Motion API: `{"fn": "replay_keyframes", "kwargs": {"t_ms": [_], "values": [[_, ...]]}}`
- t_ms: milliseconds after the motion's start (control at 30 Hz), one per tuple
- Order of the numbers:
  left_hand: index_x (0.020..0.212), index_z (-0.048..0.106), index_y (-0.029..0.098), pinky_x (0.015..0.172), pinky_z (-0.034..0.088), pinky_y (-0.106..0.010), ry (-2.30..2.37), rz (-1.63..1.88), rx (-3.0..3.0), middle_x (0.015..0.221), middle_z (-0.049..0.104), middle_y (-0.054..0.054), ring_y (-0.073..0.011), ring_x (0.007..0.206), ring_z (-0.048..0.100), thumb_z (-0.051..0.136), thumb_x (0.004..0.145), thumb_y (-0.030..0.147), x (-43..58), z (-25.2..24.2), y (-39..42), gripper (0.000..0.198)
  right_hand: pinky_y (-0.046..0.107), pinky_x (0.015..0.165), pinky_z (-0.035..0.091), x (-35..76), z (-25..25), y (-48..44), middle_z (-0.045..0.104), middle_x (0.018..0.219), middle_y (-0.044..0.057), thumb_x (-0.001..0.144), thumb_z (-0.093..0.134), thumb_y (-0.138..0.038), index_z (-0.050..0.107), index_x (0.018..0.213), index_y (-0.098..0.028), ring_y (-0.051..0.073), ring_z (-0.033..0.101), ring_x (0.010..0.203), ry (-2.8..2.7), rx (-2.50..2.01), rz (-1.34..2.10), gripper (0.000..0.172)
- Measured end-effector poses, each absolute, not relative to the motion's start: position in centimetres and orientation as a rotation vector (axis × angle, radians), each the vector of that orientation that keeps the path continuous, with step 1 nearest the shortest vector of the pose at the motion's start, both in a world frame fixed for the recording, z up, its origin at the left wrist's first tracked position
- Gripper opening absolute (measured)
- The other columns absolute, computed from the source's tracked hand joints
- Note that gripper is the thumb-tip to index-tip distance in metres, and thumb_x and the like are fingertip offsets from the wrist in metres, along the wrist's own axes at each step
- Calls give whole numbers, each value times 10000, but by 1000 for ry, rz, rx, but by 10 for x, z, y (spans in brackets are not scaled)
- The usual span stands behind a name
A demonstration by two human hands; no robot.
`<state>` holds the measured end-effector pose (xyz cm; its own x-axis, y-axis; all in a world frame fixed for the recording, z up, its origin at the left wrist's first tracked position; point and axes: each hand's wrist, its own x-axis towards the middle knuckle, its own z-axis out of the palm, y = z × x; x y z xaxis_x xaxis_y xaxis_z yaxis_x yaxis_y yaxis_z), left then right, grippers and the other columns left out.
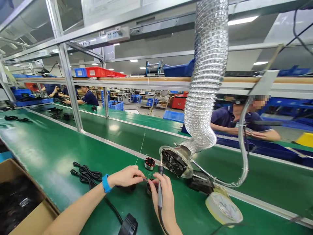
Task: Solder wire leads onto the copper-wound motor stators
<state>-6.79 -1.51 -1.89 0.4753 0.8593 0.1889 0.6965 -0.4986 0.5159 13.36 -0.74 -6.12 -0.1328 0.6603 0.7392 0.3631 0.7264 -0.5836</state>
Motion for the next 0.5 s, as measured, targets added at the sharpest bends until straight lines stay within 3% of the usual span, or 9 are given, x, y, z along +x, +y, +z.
{"fn": "replay_keyframes", "kwargs": {"t_ms": [200,367,500], "values": [[1131,644,205,828,417,-282,1247,571,2403,693,685,0,-189,805,610,572,920,289,-62,-9,-25,238,267,669,558,128,-56,-13,562,1055,74,925,561,-276,551,1122,-248,141,663,706,-1827,-752,220,199],[840,598,185,663,431,-211,1199,525,2259,647,665,33,-119,583,595,618,869,206,-58,-8,-28,41,260,654,547,121,-64,-11,585,1012,60,939,528,-280,572,1124,-266,153,683,739,-1893,-717,174,190],[831,616,195,620,398,-186,1218,565,2142,677,649,47,-99,601,574,628,871,225,-61,-11,-26,52,284,679,547,124,-67,-14,586,1037,75,937,529,-319,565,1131,-264,184,693,808,-1887,-781,212,206]]}}
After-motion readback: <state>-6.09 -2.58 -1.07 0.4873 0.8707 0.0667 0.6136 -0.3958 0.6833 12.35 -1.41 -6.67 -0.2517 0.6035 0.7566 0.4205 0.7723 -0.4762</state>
